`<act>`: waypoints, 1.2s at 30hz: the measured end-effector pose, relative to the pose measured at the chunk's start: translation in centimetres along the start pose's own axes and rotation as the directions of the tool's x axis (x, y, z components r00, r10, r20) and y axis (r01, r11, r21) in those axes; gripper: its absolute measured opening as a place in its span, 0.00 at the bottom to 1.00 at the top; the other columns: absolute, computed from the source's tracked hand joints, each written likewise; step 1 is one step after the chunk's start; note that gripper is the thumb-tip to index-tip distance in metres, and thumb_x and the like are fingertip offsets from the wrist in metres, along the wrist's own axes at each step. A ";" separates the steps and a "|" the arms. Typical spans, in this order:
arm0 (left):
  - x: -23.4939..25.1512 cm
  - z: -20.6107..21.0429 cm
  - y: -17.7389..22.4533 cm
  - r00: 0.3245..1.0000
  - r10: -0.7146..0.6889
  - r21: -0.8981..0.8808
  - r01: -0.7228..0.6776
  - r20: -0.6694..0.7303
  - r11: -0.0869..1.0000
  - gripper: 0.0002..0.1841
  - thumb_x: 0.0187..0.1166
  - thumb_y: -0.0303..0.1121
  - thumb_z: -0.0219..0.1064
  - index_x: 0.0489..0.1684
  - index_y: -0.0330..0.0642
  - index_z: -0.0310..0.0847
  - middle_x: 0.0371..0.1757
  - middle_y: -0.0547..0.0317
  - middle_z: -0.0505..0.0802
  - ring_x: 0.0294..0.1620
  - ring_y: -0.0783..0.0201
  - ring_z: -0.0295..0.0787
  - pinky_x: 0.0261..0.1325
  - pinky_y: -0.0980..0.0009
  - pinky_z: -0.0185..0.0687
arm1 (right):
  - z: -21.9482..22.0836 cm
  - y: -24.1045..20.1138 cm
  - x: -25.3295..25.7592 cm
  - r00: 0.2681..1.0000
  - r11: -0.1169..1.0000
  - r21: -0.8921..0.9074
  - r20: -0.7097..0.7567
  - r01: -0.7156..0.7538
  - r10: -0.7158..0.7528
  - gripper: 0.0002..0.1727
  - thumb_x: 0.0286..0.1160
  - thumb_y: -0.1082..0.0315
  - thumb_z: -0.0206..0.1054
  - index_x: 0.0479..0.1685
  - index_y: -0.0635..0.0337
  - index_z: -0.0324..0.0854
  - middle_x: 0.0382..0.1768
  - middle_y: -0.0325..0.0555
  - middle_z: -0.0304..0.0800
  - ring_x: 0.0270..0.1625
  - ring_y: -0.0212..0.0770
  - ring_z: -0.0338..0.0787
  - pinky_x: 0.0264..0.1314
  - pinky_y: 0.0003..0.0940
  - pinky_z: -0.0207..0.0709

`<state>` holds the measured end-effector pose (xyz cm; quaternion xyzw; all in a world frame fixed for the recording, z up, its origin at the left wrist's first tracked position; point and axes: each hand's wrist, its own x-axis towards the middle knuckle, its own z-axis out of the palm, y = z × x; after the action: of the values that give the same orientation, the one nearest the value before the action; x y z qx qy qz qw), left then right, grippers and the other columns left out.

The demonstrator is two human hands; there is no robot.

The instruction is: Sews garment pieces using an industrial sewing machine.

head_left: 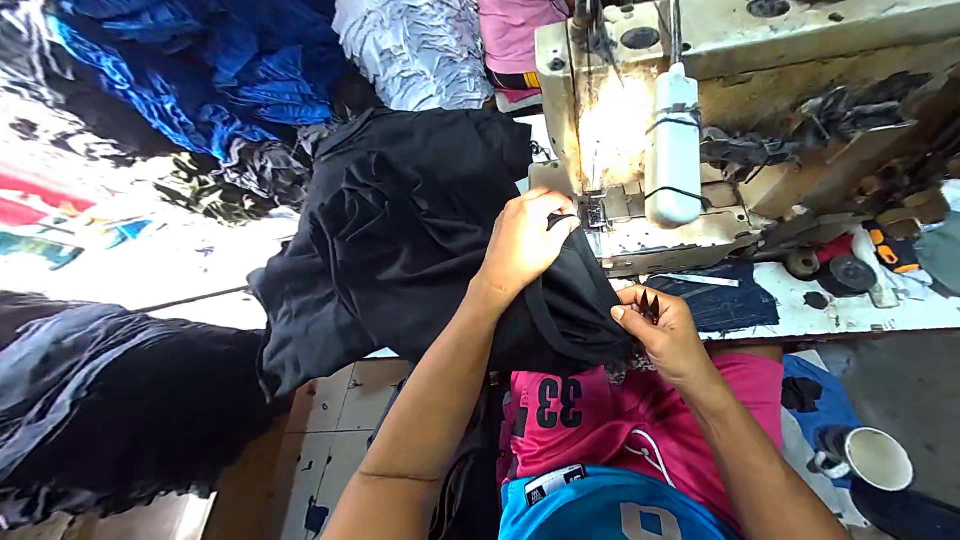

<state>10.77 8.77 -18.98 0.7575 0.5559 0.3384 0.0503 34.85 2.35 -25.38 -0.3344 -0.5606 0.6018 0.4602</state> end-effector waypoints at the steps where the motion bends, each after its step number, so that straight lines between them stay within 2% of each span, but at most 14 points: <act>1: 0.3 0.0 0.0 1.000 -0.023 0.009 0.023 0.010 1.000 0.06 0.78 0.38 0.70 0.42 0.51 0.93 0.47 0.63 0.94 0.53 0.66 0.91 0.57 0.57 0.88 | 0.0 0.0 0.1 1.000 1.000 0.015 -0.013 0.011 -0.011 0.07 0.74 0.75 0.69 0.46 0.64 0.90 0.26 0.40 0.86 0.26 0.30 0.81 0.29 0.25 0.76; 4: 2.1 -0.2 0.3 0.995 -0.089 0.017 0.088 0.053 0.996 0.07 0.77 0.38 0.72 0.40 0.47 0.93 0.45 0.59 0.94 0.51 0.61 0.91 0.58 0.53 0.85 | 0.1 -0.3 1.2 0.996 0.995 0.062 -0.057 0.076 -0.072 0.16 0.70 0.77 0.69 0.58 0.63 0.85 0.21 0.38 0.76 0.22 0.29 0.72 0.26 0.23 0.68; 6: 3.7 -0.1 0.3 0.995 -0.089 -0.006 0.089 0.049 0.996 0.07 0.75 0.36 0.73 0.41 0.44 0.93 0.47 0.55 0.95 0.54 0.58 0.91 0.60 0.49 0.84 | 0.2 -0.6 2.3 0.990 0.991 0.074 -0.097 0.114 -0.106 0.21 0.68 0.79 0.69 0.62 0.60 0.82 0.21 0.37 0.75 0.22 0.28 0.72 0.26 0.23 0.68; 9: 5.5 0.2 -0.1 0.994 -0.107 -0.125 0.110 0.027 0.986 0.12 0.68 0.37 0.74 0.46 0.44 0.88 0.43 0.61 0.94 0.49 0.71 0.91 0.55 0.62 0.85 | 0.3 -0.7 3.9 0.986 0.990 0.079 -0.126 0.120 -0.109 0.22 0.66 0.79 0.69 0.62 0.58 0.88 0.20 0.38 0.74 0.21 0.30 0.70 0.24 0.25 0.66; 11: 5.9 0.3 -0.4 0.999 -0.036 -0.250 0.037 0.011 0.968 0.15 0.65 0.35 0.76 0.49 0.42 0.86 0.43 0.66 0.93 0.48 0.81 0.89 0.57 0.76 0.84 | 0.3 -0.6 4.1 0.987 0.990 0.097 -0.133 0.101 -0.087 0.20 0.67 0.78 0.69 0.60 0.59 0.90 0.19 0.38 0.74 0.20 0.29 0.69 0.22 0.23 0.64; 13: 6.0 0.3 -0.8 0.999 0.009 -0.320 0.003 0.037 0.947 0.16 0.67 0.33 0.76 0.51 0.40 0.85 0.45 0.66 0.94 0.50 0.82 0.89 0.60 0.78 0.84 | 0.0 -0.7 3.4 0.989 0.988 0.131 -0.134 0.079 -0.061 0.18 0.67 0.78 0.69 0.57 0.61 0.91 0.20 0.37 0.75 0.19 0.28 0.68 0.20 0.22 0.63; 14: 5.8 0.2 -0.7 0.998 0.001 -0.299 0.018 0.064 0.954 0.15 0.68 0.34 0.76 0.51 0.41 0.86 0.45 0.66 0.94 0.50 0.82 0.89 0.59 0.78 0.84 | -0.2 -0.8 2.9 0.990 0.988 0.141 -0.131 0.071 -0.052 0.18 0.67 0.78 0.69 0.56 0.62 0.91 0.20 0.37 0.76 0.20 0.27 0.69 0.21 0.22 0.64; 18: 5.3 0.3 -0.9 0.992 -0.062 -0.175 0.081 0.114 0.981 0.09 0.72 0.39 0.74 0.44 0.47 0.89 0.42 0.64 0.94 0.50 0.72 0.91 0.56 0.63 0.86 | 0.0 -1.2 1.3 0.989 0.988 0.118 -0.127 0.097 -0.082 0.16 0.68 0.80 0.67 0.55 0.68 0.91 0.22 0.38 0.79 0.22 0.27 0.71 0.24 0.21 0.67; 21: 5.6 0.7 -1.0 0.994 -0.072 -0.179 0.085 0.080 0.980 0.12 0.67 0.38 0.77 0.45 0.47 0.88 0.43 0.63 0.94 0.50 0.71 0.90 0.56 0.61 0.86 | 0.5 -1.0 1.7 0.981 0.986 0.126 -0.175 0.112 -0.089 0.15 0.68 0.79 0.68 0.53 0.67 0.92 0.22 0.39 0.81 0.21 0.27 0.73 0.23 0.22 0.70; 23: 5.9 1.3 -1.3 0.999 -0.044 -0.199 0.048 0.022 0.979 0.14 0.63 0.37 0.79 0.46 0.45 0.88 0.43 0.62 0.94 0.51 0.71 0.91 0.57 0.62 0.85 | 0.8 -0.8 2.2 0.976 0.983 0.151 -0.206 0.105 -0.072 0.15 0.67 0.78 0.69 0.53 0.65 0.92 0.20 0.39 0.79 0.18 0.28 0.71 0.18 0.22 0.67; 25: 6.1 1.7 -1.7 1.000 -0.001 -0.240 -0.002 -0.013 0.971 0.15 0.66 0.36 0.78 0.50 0.44 0.88 0.47 0.62 0.95 0.54 0.72 0.91 0.62 0.63 0.86 | 0.9 -0.8 2.5 0.977 0.981 0.170 -0.204 0.093 -0.057 0.15 0.68 0.78 0.69 0.54 0.66 0.91 0.20 0.40 0.78 0.17 0.28 0.70 0.16 0.23 0.65; 27: 6.3 1.7 -1.9 1.000 0.019 -0.255 -0.021 -0.013 0.967 0.12 0.71 0.36 0.75 0.49 0.44 0.88 0.46 0.61 0.95 0.54 0.71 0.91 0.61 0.63 0.86 | 0.9 -1.0 2.3 0.979 0.981 0.171 -0.196 0.092 -0.058 0.15 0.69 0.78 0.69 0.54 0.66 0.91 0.20 0.41 0.78 0.17 0.28 0.70 0.15 0.23 0.63; 31: 6.1 1.7 -2.1 0.999 -0.008 -0.212 0.017 0.040 0.977 0.11 0.73 0.38 0.74 0.49 0.46 0.88 0.46 0.61 0.94 0.54 0.68 0.91 0.60 0.57 0.86 | 0.8 -1.5 1.9 0.979 0.985 0.134 -0.189 0.107 -0.080 0.15 0.69 0.79 0.68 0.54 0.65 0.92 0.20 0.42 0.79 0.17 0.29 0.71 0.16 0.23 0.64; 36: 6.1 1.8 -2.0 0.999 -0.024 -0.166 0.028 0.027 0.986 0.11 0.73 0.38 0.73 0.47 0.45 0.87 0.45 0.59 0.94 0.54 0.64 0.91 0.59 0.52 0.85 | 1.0 -1.5 1.9 0.974 0.988 0.116 -0.213 0.103 -0.077 0.15 0.68 0.78 0.69 0.53 0.64 0.92 0.21 0.42 0.80 0.17 0.29 0.71 0.15 0.23 0.64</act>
<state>11.06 15.38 -18.50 0.7476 0.5348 0.3734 0.1247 33.56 3.65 -23.60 -0.3398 -0.4849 0.5764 0.5633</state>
